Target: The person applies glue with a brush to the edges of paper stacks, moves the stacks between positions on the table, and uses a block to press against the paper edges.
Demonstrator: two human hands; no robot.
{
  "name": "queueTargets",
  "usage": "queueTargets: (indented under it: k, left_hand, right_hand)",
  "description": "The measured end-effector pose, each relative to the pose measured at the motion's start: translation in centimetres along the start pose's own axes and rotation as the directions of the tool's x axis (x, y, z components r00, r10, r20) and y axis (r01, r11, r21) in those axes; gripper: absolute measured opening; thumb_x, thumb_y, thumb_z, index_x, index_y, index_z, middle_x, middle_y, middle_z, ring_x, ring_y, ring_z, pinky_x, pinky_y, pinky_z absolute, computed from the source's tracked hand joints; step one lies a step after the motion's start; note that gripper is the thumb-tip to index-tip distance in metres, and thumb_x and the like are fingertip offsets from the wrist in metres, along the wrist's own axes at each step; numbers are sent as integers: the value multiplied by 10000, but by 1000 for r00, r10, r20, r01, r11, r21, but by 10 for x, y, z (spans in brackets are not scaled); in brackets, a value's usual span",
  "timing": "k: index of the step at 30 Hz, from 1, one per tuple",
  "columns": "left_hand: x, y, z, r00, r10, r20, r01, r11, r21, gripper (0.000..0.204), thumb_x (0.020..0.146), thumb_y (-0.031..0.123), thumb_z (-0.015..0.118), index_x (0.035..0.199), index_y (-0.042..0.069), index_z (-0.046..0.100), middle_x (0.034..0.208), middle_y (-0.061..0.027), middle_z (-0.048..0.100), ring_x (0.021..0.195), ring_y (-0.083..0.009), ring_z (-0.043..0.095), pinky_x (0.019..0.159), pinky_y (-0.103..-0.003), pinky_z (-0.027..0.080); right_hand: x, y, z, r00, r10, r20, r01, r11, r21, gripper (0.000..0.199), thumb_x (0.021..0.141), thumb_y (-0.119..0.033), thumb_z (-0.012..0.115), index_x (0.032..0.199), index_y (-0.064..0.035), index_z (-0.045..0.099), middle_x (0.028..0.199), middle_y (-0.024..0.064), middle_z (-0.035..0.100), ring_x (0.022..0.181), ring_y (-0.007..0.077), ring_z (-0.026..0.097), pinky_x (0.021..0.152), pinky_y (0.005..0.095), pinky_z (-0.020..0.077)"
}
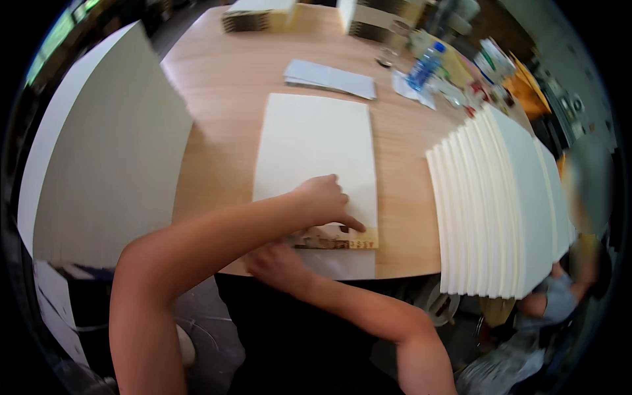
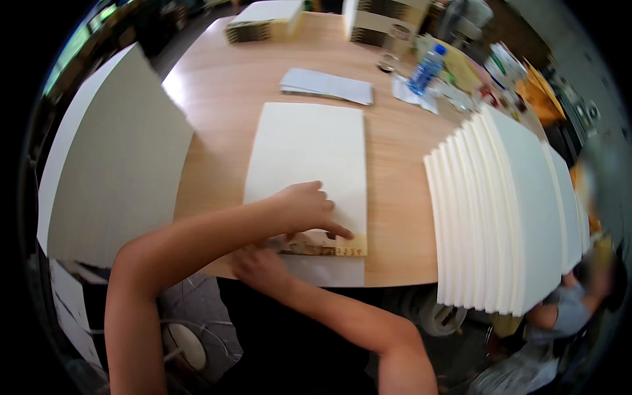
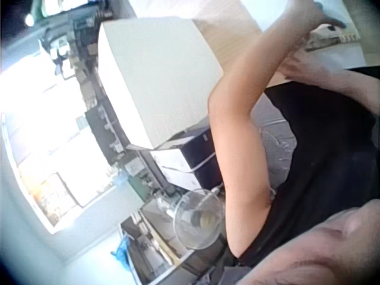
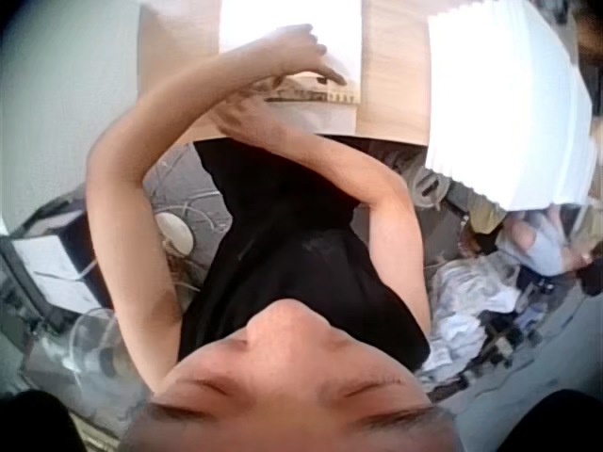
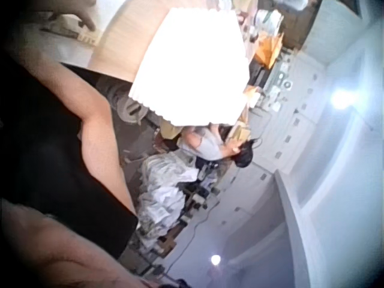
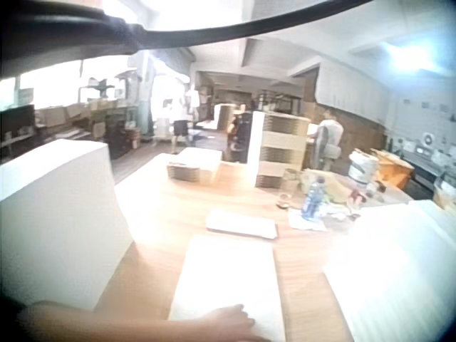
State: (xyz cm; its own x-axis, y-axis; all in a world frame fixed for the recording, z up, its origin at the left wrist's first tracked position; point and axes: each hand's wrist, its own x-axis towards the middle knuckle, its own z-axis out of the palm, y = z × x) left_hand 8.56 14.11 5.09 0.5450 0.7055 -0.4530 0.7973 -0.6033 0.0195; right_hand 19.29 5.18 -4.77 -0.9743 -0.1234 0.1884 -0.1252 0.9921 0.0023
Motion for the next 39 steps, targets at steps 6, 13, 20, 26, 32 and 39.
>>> queueTargets:
  k: [6,13,20,26,32,39]
  left_hand:
    - [-10,-6,49,942,-71,-328,120,984,132,1290,539,219,1009,1624,484,365,1057,-2,703,1043,-228,684,914,-355,460]
    - [-19,18,-10,980,-189,-59,192,980,48,1258,577,235,1009,1645,401,365,1145,-22,683,1082,-217,666,910,-352,459]
    - [-73,60,104,829,-365,-424,324,931,-166,771,950,494,727,1641,366,408,1659,-138,429,1527,-364,415,1254,-590,293]
    - [-85,54,58,707,-217,-674,320,947,32,357,949,296,718,1272,149,680,1278,-41,731,1331,-272,632,1237,-598,344]
    - [-106,-6,-13,656,-432,-619,523,852,-40,124,964,104,575,1040,118,672,1129,-61,765,1427,-280,559,1314,-635,127]
    - [-246,51,-149,613,-139,-778,645,655,392,54,897,160,732,947,154,714,1171,55,769,1430,-201,562,1321,-666,208]
  right_hand:
    - [-76,51,-14,834,149,-532,-48,979,199,158,826,-134,681,960,-53,700,1026,118,668,977,290,663,875,410,563]
    - [-237,128,-67,681,683,-264,-685,722,103,215,847,-96,709,1053,-38,732,1086,100,713,1025,316,664,879,436,553]
    - [-226,111,-54,345,826,-446,-621,558,551,236,943,-50,707,1166,25,721,1176,178,716,1100,373,675,976,444,547]
    - [-205,139,-101,314,845,-433,-556,534,637,203,976,-135,715,1112,15,719,1125,185,713,966,378,703,844,440,584]
    - [-121,184,-96,352,729,587,-200,-554,808,573,1072,-534,571,1272,-3,650,1042,109,745,843,270,747,659,389,615]
    - [9,147,-70,672,642,369,365,-722,588,448,1089,-377,542,1291,11,639,1143,200,728,915,262,758,694,363,670]
